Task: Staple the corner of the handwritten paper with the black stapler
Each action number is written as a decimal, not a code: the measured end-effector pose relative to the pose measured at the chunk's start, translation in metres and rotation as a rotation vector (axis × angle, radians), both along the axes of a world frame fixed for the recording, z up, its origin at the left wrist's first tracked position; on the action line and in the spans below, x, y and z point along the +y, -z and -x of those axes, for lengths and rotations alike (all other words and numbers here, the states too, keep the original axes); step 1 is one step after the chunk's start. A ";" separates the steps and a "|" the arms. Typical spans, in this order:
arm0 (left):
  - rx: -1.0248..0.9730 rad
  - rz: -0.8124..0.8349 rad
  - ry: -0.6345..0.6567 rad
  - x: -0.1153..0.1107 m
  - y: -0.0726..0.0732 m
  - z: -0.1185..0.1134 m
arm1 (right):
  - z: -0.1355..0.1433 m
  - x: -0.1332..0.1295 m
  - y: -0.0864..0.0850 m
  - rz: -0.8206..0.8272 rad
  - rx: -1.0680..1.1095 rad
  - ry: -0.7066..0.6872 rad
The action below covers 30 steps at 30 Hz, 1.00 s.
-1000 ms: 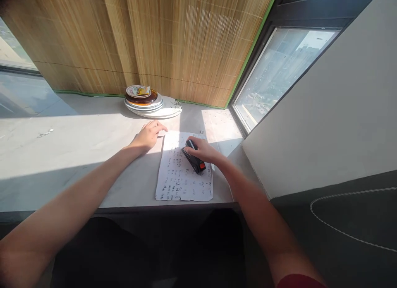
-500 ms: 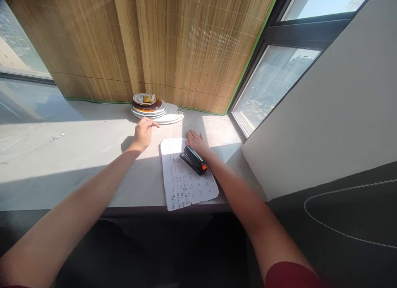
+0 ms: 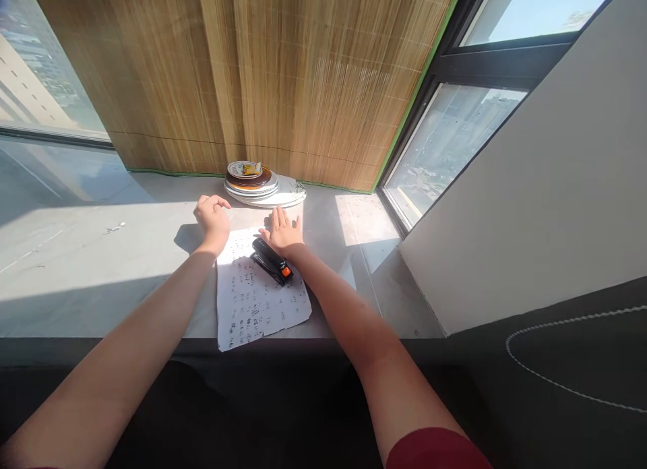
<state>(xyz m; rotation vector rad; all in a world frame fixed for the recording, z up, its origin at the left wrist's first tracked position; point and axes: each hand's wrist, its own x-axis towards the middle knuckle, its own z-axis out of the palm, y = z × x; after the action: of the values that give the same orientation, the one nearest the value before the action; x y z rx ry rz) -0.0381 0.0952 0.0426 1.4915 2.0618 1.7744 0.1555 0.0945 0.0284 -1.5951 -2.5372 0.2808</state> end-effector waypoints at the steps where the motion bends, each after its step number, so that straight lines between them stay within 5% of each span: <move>1: 0.004 0.009 0.002 0.000 0.001 0.000 | -0.007 -0.001 -0.002 0.031 -0.013 0.033; 9: 0.121 0.058 0.130 0.000 0.001 -0.012 | -0.088 -0.011 -0.002 0.090 -0.076 0.238; 15: 0.494 0.225 0.686 -0.006 0.013 -0.045 | -0.111 -0.015 0.003 0.080 -0.054 0.277; 18: 0.623 0.316 0.851 -0.008 0.021 -0.050 | -0.107 -0.014 0.003 0.083 -0.029 0.290; 30: 0.801 0.497 0.783 -0.006 0.021 -0.048 | -0.097 -0.014 0.002 0.068 -0.020 0.248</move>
<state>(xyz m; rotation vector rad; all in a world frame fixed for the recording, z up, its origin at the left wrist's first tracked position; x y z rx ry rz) 0.0102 0.0887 0.0215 2.5231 1.5112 0.3720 0.2524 0.0803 0.0264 -1.9225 -2.3326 0.3273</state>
